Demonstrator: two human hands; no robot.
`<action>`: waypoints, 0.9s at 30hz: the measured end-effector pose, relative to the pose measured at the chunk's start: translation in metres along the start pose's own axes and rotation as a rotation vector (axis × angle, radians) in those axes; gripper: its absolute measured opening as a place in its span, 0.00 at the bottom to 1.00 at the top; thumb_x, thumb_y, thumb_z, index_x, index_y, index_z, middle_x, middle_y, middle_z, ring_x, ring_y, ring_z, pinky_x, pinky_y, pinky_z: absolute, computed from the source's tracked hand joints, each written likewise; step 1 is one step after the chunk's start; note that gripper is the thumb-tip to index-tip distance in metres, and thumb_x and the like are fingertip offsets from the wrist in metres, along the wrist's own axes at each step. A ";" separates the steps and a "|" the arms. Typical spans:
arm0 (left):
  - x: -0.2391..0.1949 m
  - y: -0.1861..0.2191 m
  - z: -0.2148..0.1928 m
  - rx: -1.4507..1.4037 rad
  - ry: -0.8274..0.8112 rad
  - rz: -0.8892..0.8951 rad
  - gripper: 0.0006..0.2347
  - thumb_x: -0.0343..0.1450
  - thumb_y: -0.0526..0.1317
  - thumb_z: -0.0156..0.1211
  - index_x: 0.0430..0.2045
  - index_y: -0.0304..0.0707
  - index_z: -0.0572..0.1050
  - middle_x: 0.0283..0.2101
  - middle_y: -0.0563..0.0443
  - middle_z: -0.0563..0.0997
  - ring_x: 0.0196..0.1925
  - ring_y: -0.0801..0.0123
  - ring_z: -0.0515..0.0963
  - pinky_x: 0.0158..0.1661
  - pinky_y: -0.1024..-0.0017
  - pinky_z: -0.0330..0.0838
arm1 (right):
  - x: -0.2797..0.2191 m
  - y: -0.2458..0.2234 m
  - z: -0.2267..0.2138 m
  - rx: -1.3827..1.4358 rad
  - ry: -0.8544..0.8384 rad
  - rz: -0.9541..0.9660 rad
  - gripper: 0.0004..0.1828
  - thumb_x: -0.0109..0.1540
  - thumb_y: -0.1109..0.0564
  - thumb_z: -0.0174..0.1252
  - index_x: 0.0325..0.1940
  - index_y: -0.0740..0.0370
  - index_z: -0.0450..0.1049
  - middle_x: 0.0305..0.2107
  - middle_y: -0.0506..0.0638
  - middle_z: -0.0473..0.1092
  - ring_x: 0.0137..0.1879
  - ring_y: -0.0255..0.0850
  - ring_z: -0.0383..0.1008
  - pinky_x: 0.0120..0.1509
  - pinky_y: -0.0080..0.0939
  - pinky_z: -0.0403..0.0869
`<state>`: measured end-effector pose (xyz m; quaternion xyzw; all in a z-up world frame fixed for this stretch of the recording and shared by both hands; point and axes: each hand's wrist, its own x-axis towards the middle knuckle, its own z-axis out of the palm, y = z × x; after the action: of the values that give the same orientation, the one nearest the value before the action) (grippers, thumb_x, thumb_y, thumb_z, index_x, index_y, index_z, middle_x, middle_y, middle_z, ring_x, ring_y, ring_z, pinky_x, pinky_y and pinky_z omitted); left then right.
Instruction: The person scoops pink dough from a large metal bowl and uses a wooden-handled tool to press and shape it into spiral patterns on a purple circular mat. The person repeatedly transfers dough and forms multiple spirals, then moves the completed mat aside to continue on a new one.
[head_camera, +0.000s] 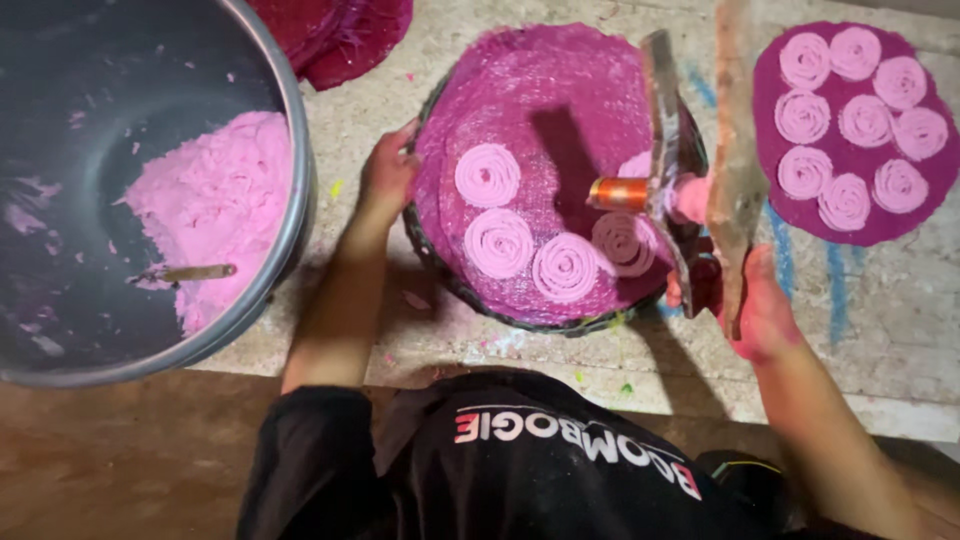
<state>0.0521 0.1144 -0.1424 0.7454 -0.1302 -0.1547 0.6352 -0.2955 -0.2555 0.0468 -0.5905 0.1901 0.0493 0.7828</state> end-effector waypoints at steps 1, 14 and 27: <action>0.004 0.013 0.000 0.212 0.018 -0.035 0.23 0.70 0.28 0.56 0.64 0.37 0.71 0.54 0.42 0.77 0.47 0.64 0.83 0.50 0.74 0.74 | 0.004 -0.002 0.001 -0.013 -0.023 0.018 0.50 0.64 0.17 0.34 0.65 0.63 0.66 0.40 0.58 0.73 0.45 0.49 0.75 0.50 0.51 0.74; -0.006 0.198 0.121 -1.694 -0.635 -0.067 0.37 0.69 0.67 0.41 0.66 0.37 0.60 0.61 0.45 0.74 0.64 0.58 0.72 0.68 0.54 0.62 | 0.058 -0.071 0.024 -0.344 -0.303 0.573 0.42 0.64 0.26 0.33 0.53 0.64 0.73 0.36 0.56 0.77 0.43 0.45 0.79 0.51 0.45 0.77; 0.030 0.156 0.150 -1.850 -0.603 0.136 0.16 0.80 0.57 0.42 0.37 0.46 0.68 0.36 0.58 0.70 0.43 0.71 0.71 0.59 0.64 0.69 | 0.088 -0.081 0.046 -0.930 -0.078 0.323 0.38 0.67 0.29 0.37 0.36 0.63 0.78 0.23 0.49 0.74 0.32 0.37 0.72 0.41 0.41 0.72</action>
<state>0.0207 -0.0587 -0.0121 -0.1278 -0.1571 -0.3433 0.9171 -0.1793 -0.2493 0.0990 -0.8379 0.2077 0.2719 0.4254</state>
